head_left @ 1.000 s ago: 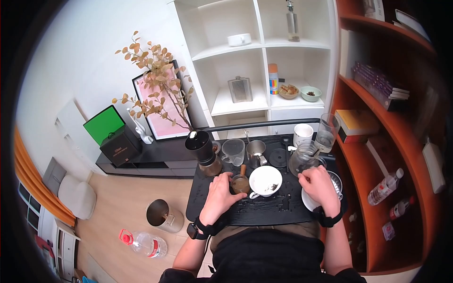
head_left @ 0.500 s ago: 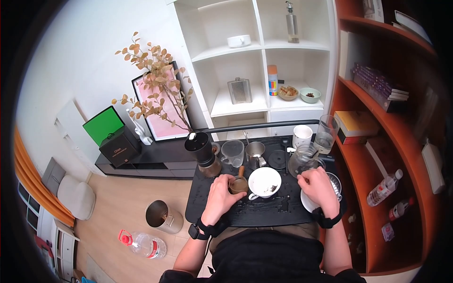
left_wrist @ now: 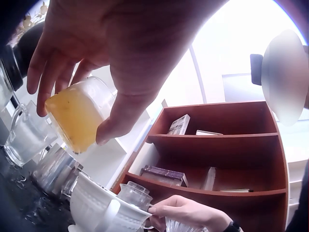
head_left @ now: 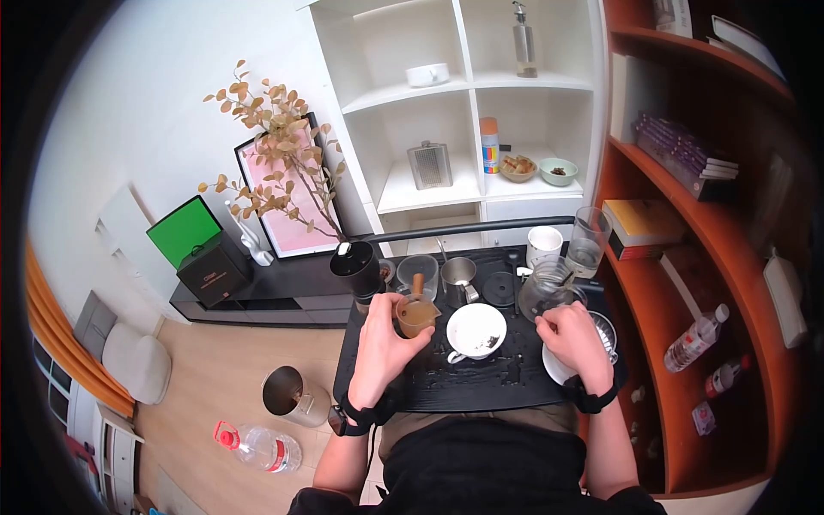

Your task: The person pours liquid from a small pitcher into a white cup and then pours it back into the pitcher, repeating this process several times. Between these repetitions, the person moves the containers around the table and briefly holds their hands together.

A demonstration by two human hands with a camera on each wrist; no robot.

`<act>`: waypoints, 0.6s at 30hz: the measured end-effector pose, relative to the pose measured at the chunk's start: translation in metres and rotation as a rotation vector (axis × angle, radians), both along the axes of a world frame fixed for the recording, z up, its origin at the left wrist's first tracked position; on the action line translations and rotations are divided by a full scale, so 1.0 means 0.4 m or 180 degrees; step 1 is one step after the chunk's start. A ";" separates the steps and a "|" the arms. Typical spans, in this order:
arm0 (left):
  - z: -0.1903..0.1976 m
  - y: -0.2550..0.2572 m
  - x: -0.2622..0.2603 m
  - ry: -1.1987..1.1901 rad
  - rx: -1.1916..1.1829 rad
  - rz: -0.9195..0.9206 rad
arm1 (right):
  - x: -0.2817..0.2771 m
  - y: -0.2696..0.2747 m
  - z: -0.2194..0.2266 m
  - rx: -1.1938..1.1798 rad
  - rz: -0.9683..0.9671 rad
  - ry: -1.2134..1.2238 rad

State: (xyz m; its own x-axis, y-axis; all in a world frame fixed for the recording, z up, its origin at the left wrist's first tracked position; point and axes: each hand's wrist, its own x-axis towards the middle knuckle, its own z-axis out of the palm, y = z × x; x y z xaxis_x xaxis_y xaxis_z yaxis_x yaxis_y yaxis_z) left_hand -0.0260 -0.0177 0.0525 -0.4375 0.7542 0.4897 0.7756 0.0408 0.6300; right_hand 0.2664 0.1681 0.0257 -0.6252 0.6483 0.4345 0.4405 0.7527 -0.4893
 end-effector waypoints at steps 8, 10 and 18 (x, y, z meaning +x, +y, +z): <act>0.015 0.034 0.040 0.0326 0.0048 -0.0251 | 0.002 -0.005 0.010 -0.0061 -0.0007 -0.0028; 0.023 0.036 0.050 0.0336 0.0009 -0.0274 | 0.002 -0.005 0.010 -0.0051 0.0007 -0.0022; 0.014 0.045 0.054 0.0453 0.0014 -0.0404 | 0.001 -0.005 0.005 -0.0010 -0.0010 0.0039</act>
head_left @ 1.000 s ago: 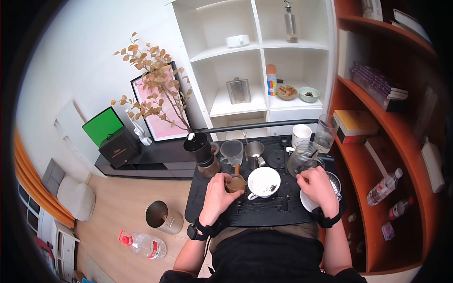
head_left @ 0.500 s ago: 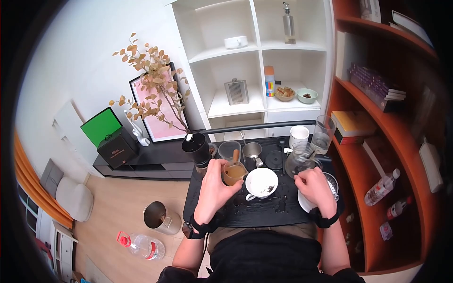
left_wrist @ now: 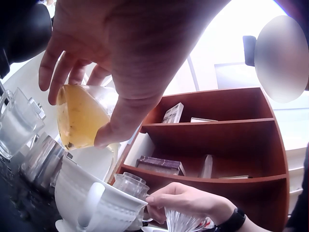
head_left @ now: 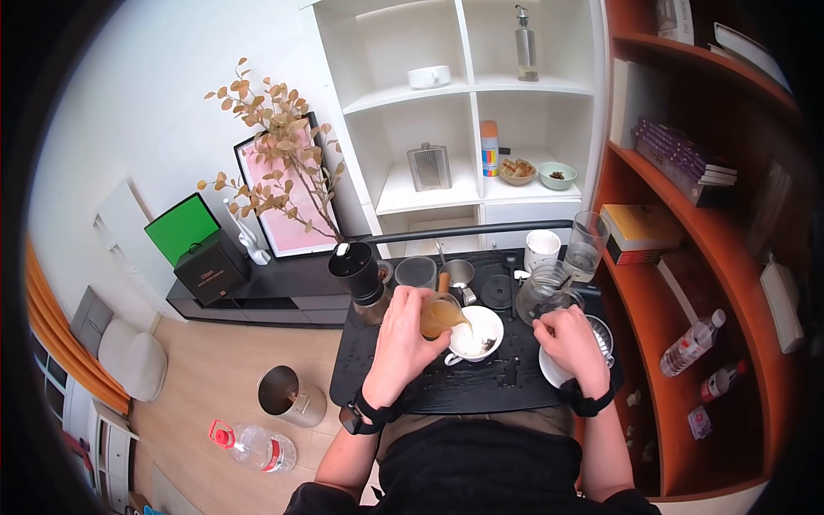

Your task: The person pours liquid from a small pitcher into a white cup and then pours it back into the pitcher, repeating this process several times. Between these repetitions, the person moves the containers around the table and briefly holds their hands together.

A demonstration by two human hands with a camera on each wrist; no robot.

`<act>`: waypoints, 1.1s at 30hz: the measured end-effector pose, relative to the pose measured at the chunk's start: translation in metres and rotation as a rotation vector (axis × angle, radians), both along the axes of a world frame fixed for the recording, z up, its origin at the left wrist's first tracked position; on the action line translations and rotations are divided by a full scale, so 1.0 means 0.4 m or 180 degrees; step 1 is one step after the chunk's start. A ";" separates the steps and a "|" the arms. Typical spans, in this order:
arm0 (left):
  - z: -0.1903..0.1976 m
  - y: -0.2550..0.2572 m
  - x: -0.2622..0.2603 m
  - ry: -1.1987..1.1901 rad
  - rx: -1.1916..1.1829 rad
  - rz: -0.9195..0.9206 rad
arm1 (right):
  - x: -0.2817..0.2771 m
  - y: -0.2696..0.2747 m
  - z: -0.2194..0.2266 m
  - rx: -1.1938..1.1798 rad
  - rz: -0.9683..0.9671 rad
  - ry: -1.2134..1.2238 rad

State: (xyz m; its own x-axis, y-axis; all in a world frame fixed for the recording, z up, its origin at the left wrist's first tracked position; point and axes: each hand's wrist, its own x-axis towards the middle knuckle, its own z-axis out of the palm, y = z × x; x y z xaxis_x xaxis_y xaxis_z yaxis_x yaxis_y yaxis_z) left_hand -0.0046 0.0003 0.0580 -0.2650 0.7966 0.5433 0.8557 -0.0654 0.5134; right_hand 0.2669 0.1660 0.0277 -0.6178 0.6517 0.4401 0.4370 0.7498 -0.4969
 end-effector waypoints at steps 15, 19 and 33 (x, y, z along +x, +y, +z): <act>-0.013 0.016 0.026 0.0564 0.0076 -0.0028 | 0.001 -0.001 0.005 -0.0023 -0.0017 -0.0083; -0.016 0.016 0.026 0.0657 0.0092 -0.0076 | 0.001 -0.001 0.005 -0.0054 -0.0010 -0.0085; 0.015 0.005 0.044 0.1032 0.0123 -0.0355 | 0.002 -0.001 0.001 0.0015 -0.0006 -0.0048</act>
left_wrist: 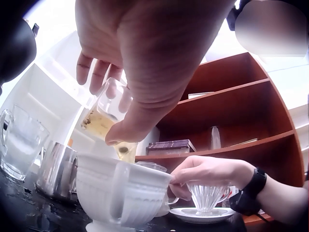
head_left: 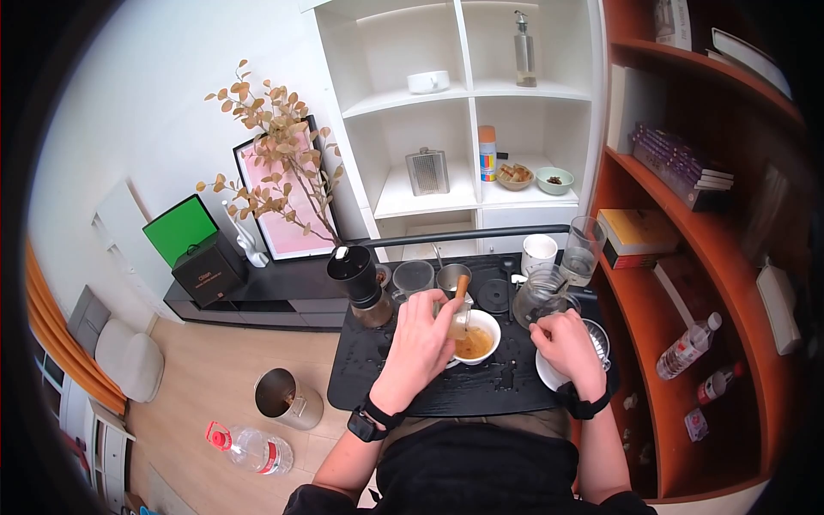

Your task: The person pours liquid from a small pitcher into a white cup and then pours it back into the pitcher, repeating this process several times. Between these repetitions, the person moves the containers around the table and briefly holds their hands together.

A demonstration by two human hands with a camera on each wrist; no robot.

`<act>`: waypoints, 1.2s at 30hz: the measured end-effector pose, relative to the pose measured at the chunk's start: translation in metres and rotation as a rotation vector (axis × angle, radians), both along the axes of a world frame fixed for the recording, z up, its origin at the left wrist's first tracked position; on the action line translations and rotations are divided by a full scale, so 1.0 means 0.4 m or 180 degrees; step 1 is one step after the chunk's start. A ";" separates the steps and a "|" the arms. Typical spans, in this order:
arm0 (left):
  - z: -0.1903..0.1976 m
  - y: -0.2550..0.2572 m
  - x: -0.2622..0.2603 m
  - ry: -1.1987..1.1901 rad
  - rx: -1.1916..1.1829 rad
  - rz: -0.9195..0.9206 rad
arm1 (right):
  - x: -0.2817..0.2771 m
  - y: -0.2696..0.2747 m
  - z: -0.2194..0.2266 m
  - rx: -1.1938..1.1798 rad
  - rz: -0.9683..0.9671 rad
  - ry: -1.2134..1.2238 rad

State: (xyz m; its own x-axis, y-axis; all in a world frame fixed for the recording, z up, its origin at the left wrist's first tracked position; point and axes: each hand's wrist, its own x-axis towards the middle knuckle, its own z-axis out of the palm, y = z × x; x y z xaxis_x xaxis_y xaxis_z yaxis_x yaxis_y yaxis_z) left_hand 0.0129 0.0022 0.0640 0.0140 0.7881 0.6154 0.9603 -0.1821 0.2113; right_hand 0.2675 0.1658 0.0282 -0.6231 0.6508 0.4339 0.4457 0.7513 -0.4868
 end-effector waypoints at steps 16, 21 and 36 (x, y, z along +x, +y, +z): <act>-0.001 0.004 0.000 0.0648 0.0204 -0.0023 | 0.002 -0.003 0.003 0.0020 -0.0018 -0.0023; -0.021 -0.002 -0.011 0.0192 0.0298 0.0127 | 0.001 -0.005 0.005 0.0015 -0.0037 -0.0017; -0.125 -0.064 -0.094 -0.1678 -0.0371 0.0970 | 0.000 0.003 -0.009 0.0043 -0.0033 -0.0039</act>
